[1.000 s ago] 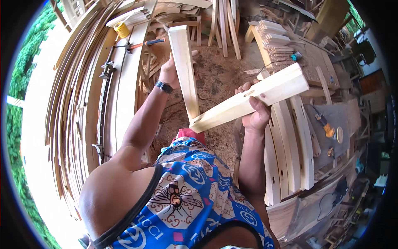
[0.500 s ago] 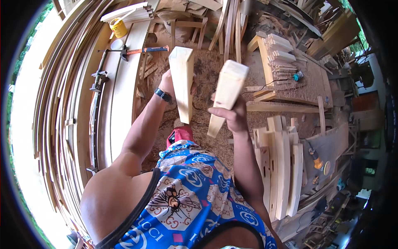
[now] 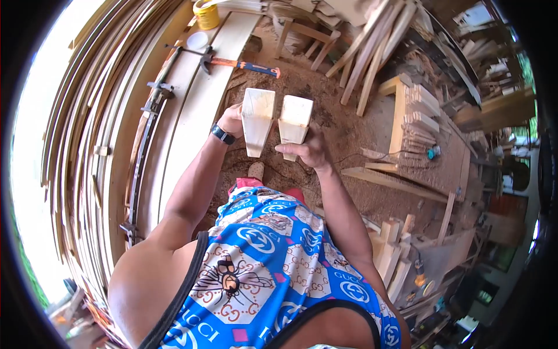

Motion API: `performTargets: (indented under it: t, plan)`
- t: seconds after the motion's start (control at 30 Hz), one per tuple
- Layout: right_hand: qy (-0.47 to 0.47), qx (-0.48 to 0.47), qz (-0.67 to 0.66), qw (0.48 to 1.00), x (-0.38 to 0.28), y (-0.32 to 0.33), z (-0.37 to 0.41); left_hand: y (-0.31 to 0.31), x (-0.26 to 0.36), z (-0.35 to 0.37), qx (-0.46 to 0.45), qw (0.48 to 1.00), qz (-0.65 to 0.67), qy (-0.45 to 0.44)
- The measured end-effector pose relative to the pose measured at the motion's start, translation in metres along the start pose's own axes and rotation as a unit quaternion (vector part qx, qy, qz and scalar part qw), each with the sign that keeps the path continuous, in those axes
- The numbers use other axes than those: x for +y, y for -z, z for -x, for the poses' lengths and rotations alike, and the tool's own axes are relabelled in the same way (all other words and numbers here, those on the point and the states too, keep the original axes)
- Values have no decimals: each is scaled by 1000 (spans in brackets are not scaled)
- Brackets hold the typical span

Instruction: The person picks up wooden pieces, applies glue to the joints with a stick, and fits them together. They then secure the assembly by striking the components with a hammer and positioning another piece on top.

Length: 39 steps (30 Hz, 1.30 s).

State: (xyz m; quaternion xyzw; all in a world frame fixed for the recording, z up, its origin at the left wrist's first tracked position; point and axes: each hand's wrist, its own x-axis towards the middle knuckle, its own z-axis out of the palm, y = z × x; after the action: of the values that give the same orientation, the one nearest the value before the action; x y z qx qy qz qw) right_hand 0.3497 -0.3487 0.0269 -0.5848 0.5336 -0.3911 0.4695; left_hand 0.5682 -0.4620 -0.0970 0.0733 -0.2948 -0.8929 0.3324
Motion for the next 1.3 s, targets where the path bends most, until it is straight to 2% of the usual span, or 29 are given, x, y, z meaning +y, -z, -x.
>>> performTargets:
  t: [0.03, 0.13, 0.2, 0.27, 0.4, 0.5, 0.57, 0.6, 0.67, 0.7, 0.77, 0.87, 0.93, 1.0, 1.13, 1.27, 1.3]
  plan:
    - [-2, -18, 3, 1000, 3, -1, -10, 17, -2, 3, 43, 998, -42, 13]
    - [9, -67, -2, 998, 3, -12, -33, 23, 11, 19, 38, 998, -37, -25]
    - [24, -95, -9, 995, 2, -18, -50, 18, 18, 29, 91, 994, -36, -42]
    - [56, -138, -20, 989, 3, -23, -67, 23, 22, 38, 71, 995, -35, -59]
    - [61, -221, -18, 973, 7, -28, -105, 27, 26, 43, 80, 990, -29, -116]
    - [96, -275, -43, 956, 6, -33, -132, 47, 19, 51, 155, 976, -17, -155]
    - [194, -289, -4, 938, 11, -35, -142, 80, 4, 59, 241, 963, -21, -118]
    - [189, -309, -11, 932, 12, -35, -147, 57, 16, 58, 63, 977, 7, -206]
    - [208, -341, -39, 916, 10, -36, -158, 18, 30, 49, 101, 962, -81, -241]
    - [219, -354, -67, 907, 8, -35, -160, 9, 31, 51, 114, 960, -78, -243]
    - [218, -384, -74, 894, 15, -34, -169, -1, 35, 49, 102, 933, -226, -262]
    - [189, -450, -98, 867, 30, -32, -172, -17, 25, 59, 120, 923, -250, -266]
    - [192, -478, -122, 848, 38, -35, -177, -25, 14, 63, 153, 916, -250, -273]
    - [182, -505, -133, 833, 40, -39, -176, -36, 3, 72, 237, 916, -194, -259]
    - [152, -568, -178, 789, 42, -54, -172, -56, -15, 93, 291, 899, -189, -267]
    - [129, -617, -208, 748, 46, -71, -170, -83, -27, 112, 377, 862, -215, -263]
    - [93, -639, -198, 737, 49, -75, -169, -89, -30, 116, 400, 851, -220, -258]
